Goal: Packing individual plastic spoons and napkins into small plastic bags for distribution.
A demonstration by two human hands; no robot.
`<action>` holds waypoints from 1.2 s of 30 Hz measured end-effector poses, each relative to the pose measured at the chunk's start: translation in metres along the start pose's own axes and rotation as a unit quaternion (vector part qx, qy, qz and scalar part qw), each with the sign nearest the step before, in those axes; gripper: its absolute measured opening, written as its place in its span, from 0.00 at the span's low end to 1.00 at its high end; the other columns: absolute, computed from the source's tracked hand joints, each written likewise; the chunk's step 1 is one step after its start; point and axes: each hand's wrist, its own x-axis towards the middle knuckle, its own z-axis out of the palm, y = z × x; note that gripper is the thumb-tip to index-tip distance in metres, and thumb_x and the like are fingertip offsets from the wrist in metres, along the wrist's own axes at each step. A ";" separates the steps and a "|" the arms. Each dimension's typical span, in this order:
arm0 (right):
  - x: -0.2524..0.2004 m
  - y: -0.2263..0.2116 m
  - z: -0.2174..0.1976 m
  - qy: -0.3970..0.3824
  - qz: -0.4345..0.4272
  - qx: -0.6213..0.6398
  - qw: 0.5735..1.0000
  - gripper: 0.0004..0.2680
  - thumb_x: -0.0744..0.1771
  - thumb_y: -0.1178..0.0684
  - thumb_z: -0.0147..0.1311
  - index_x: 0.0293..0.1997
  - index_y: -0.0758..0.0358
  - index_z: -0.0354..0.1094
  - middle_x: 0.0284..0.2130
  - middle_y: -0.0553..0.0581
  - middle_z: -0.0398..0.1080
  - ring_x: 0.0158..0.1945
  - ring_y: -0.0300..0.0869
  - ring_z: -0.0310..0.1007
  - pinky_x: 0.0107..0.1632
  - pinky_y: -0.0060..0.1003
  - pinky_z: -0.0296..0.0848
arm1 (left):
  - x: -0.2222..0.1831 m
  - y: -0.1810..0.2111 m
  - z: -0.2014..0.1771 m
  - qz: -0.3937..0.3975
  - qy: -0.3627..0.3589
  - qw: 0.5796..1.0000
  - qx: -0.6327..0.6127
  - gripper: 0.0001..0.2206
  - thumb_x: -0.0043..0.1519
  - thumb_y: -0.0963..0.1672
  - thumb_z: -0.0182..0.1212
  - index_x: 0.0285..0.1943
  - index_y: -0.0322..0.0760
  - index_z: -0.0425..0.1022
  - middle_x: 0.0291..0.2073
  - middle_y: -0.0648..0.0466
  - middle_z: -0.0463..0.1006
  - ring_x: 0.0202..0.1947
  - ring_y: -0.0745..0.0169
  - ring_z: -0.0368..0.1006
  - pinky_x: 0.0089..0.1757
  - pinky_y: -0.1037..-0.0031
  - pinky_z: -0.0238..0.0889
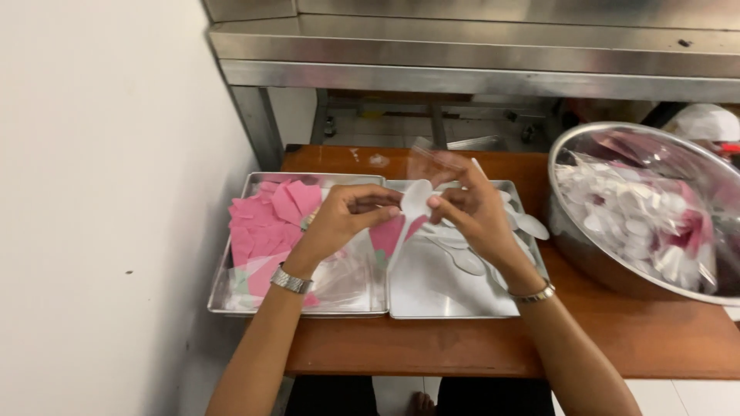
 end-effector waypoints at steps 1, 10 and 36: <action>0.000 0.015 -0.001 0.007 0.002 -0.006 1.000 0.22 0.67 0.62 0.58 0.68 0.74 0.55 0.42 0.65 0.69 0.28 0.40 0.74 0.37 0.37 0.80 | 0.000 -0.002 -0.003 0.000 -0.008 1.000 -0.004 0.12 0.59 0.41 0.70 0.51 0.34 0.82 0.40 0.47 0.85 0.37 0.69 0.78 0.42 0.72 0.76; -0.001 0.018 -0.020 0.080 0.005 0.084 0.993 0.04 0.65 0.65 0.62 0.40 0.76 0.74 0.31 0.61 0.73 0.18 0.34 0.67 0.24 0.29 0.70 | 0.003 0.001 0.005 -0.056 0.021 0.998 0.013 0.18 0.58 0.42 0.68 0.58 0.35 0.78 0.46 0.45 0.83 0.38 0.61 0.79 0.38 0.68 0.77; -0.015 -0.039 -0.251 -0.062 0.293 -0.621 0.724 0.15 0.68 0.49 0.52 0.52 0.74 0.76 0.46 0.81 0.76 0.57 0.74 0.71 0.66 0.63 0.63 | 0.004 -0.002 0.005 -0.104 0.058 0.992 0.053 0.15 0.62 0.43 0.63 0.56 0.32 0.79 0.45 0.41 0.83 0.40 0.51 0.80 0.41 0.62 0.75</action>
